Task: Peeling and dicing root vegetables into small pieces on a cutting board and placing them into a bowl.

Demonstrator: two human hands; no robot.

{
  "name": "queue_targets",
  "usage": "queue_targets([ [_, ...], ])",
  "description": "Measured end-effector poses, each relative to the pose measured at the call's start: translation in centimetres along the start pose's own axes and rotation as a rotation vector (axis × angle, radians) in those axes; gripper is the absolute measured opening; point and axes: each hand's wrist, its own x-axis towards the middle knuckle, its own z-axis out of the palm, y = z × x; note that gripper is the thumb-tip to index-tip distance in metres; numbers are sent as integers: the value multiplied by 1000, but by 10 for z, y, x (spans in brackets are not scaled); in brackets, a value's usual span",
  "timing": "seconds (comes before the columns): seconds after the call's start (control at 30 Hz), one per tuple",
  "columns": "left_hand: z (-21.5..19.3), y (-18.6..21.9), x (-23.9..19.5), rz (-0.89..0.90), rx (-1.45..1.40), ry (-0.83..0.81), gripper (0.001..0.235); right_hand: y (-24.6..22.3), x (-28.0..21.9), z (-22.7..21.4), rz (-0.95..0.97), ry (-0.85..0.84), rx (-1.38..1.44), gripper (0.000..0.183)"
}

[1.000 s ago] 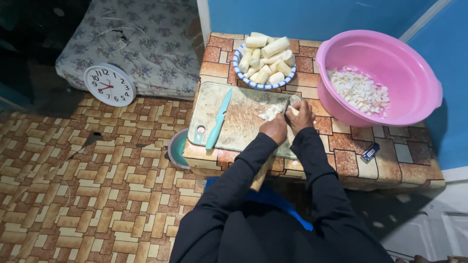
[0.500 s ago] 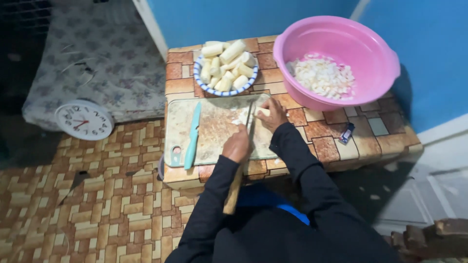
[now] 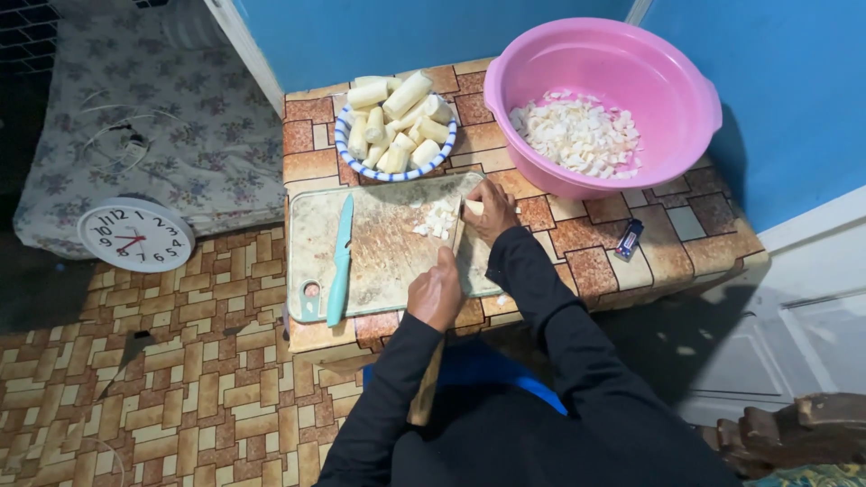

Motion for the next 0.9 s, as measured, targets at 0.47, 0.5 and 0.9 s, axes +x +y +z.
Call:
queue_targets([
  [0.47, 23, -16, 59, -28, 16, -2, 16, 2, 1, -2, -60, -16, 41, 32],
  [0.5, 25, -20, 63, -37, 2, -20, 16, 3, 1, -1, -65, -18, 53, 34],
  [0.9, -8, -1, 6, -10, -17, -78, 18, 2, 1, 0, -52, 8, 15, 28],
])
